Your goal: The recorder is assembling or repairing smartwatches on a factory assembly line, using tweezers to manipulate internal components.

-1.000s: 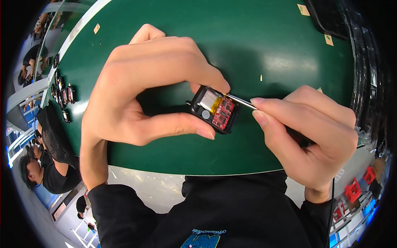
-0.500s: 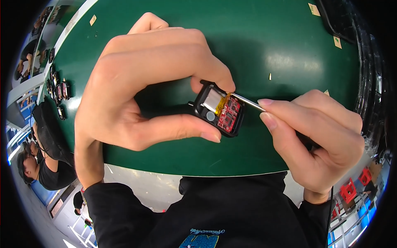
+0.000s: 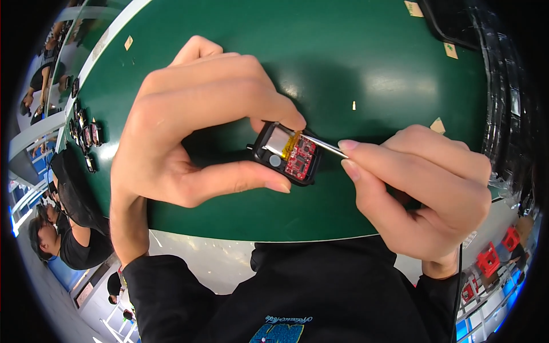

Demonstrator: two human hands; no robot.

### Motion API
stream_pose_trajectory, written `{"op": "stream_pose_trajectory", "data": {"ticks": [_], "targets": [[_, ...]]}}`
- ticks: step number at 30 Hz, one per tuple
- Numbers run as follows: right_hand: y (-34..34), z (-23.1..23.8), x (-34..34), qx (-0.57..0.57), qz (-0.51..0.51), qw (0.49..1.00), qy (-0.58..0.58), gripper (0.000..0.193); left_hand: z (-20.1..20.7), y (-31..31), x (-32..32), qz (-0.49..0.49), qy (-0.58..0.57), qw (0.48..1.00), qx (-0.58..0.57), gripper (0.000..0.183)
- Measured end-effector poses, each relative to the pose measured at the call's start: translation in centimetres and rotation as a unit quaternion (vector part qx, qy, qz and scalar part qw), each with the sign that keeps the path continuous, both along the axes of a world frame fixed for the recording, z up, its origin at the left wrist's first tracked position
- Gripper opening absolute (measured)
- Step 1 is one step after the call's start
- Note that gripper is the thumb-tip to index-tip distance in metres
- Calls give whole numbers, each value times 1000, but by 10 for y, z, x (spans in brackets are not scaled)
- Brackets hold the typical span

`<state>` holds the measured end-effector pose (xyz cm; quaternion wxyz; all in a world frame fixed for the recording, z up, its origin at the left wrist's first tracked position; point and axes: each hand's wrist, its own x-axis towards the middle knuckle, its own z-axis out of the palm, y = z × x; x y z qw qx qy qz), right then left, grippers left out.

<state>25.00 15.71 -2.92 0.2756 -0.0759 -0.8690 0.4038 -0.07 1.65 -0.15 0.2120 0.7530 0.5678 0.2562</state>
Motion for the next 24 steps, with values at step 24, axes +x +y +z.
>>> {"op": "stream_pose_trajectory", "data": {"ticks": [24], "targets": [[-14,-9,17,20,-71,990,118,13,86,167,121,-174,-29,978,107,55]]}}
